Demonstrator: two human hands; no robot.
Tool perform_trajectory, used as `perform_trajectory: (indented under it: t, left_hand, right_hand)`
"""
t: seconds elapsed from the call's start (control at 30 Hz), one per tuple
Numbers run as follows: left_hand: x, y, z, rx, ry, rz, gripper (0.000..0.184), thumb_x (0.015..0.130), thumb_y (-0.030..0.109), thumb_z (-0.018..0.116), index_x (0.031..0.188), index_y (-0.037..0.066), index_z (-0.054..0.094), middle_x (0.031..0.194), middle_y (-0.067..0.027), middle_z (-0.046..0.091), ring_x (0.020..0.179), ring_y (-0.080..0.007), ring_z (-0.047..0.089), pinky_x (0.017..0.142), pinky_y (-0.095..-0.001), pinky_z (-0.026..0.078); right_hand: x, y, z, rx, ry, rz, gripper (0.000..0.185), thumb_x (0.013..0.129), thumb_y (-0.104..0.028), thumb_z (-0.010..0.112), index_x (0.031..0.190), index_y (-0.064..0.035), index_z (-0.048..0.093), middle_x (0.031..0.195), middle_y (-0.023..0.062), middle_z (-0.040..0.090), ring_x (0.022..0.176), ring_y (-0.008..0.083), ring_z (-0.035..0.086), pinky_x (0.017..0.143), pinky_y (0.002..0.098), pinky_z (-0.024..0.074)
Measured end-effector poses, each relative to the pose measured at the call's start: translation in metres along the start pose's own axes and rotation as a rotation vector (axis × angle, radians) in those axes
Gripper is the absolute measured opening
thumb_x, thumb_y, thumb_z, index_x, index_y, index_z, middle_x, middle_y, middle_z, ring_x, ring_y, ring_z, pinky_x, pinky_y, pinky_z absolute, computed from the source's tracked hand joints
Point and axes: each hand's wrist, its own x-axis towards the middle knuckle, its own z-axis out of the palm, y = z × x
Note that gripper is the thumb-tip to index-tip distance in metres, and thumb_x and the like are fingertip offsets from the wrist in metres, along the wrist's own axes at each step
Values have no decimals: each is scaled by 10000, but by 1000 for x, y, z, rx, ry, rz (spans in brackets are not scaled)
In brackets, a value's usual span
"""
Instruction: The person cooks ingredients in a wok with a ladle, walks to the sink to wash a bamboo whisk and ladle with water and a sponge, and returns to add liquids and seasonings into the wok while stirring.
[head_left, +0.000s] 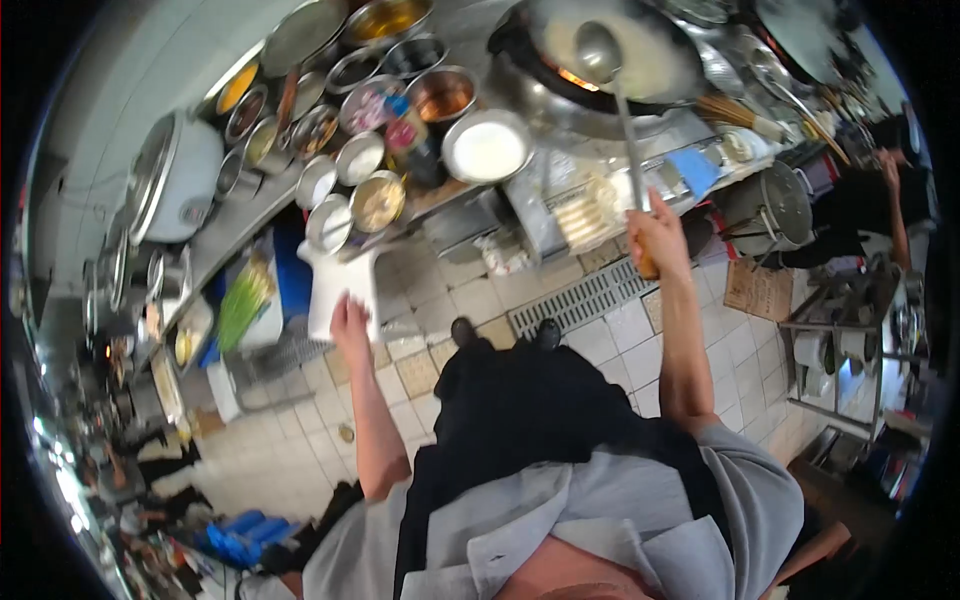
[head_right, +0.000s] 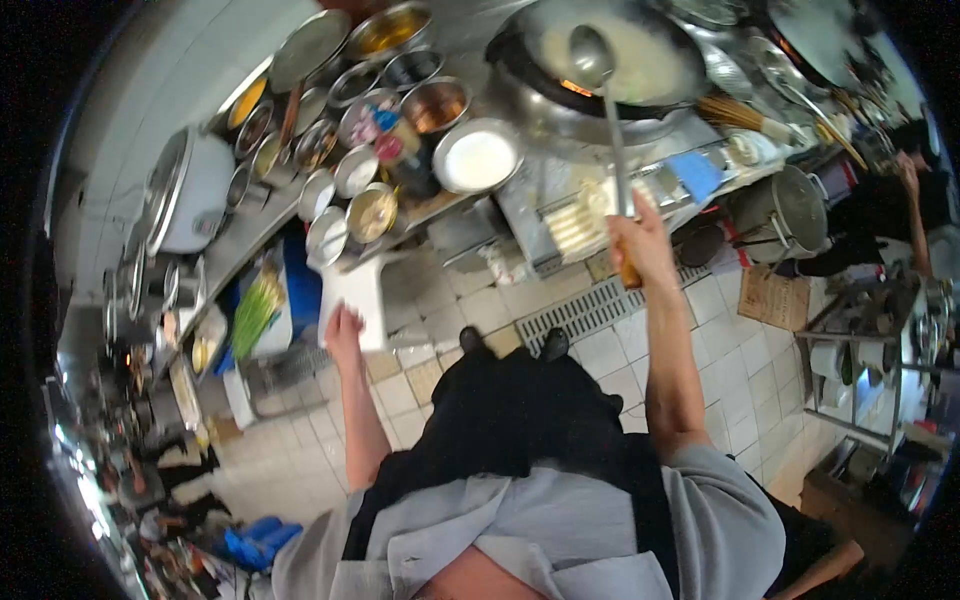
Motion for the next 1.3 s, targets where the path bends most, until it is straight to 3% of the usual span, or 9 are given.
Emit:
perform_trajectory:
  t: [0.2,0.3,0.4,0.43,0.5,0.63,0.9,1.3]
  left_hand:
    - [88,44,51,-322,6,6,496,939,127,599,1326,-129,423,813,-72,587,663,-107,552,581,-257,504]
    - [113,44,56,-338,-1,-19,248,948,158,594,1044,-64,542,792,-54,587,638,-110,567,586,-255,512]
    - [133,46,59,-299,32,-104,265,942,178,604,1003,-70,534,772,-58,584,606,-110,556,569,-261,512]
    - [136,47,63,-314,61,-89,247,937,179,609,898,-57,544,743,-78,576,583,-116,533,514,-280,502]
    - [142,48,65,-308,41,-29,253,934,177,609,852,-58,560,727,-86,586,577,-124,550,510,-280,506]
    - [142,52,70,-230,67,74,273,924,163,605,780,-68,592,713,-114,621,571,-143,591,509,-279,521]
    - [131,55,65,-235,80,94,275,920,147,588,784,-90,619,719,-139,648,587,-170,636,537,-290,550]
    - [128,54,65,-271,28,90,240,930,121,569,853,-100,622,782,-167,663,606,-188,650,549,-296,562]
  right_hand:
    - [-32,-8,23,20,-20,-12,568,895,-28,541,1432,-54,356,663,10,475,398,76,430,326,226,360]
    - [-53,-9,34,38,-55,-41,573,893,-31,541,1437,-60,364,659,7,469,392,70,420,322,217,355]
    - [-76,-12,48,-6,-30,-39,602,875,4,489,1456,-61,341,626,6,451,367,68,398,308,215,340]
    - [-84,-12,51,-28,-33,-31,614,868,15,472,1461,-59,331,619,5,447,361,68,393,305,216,337]
    - [-100,-16,60,-77,-23,11,656,836,37,426,1474,-39,294,601,4,441,348,70,385,296,214,330]
    - [-134,-20,77,-106,5,83,640,829,24,470,1451,1,323,519,-5,435,326,69,373,306,211,314]
    - [-191,-32,82,-2,-109,369,762,781,-43,600,1470,6,278,561,3,476,327,64,383,296,201,315]
    - [-207,-25,92,36,-251,593,772,769,1,606,1474,-20,292,614,6,521,349,66,409,308,200,352]
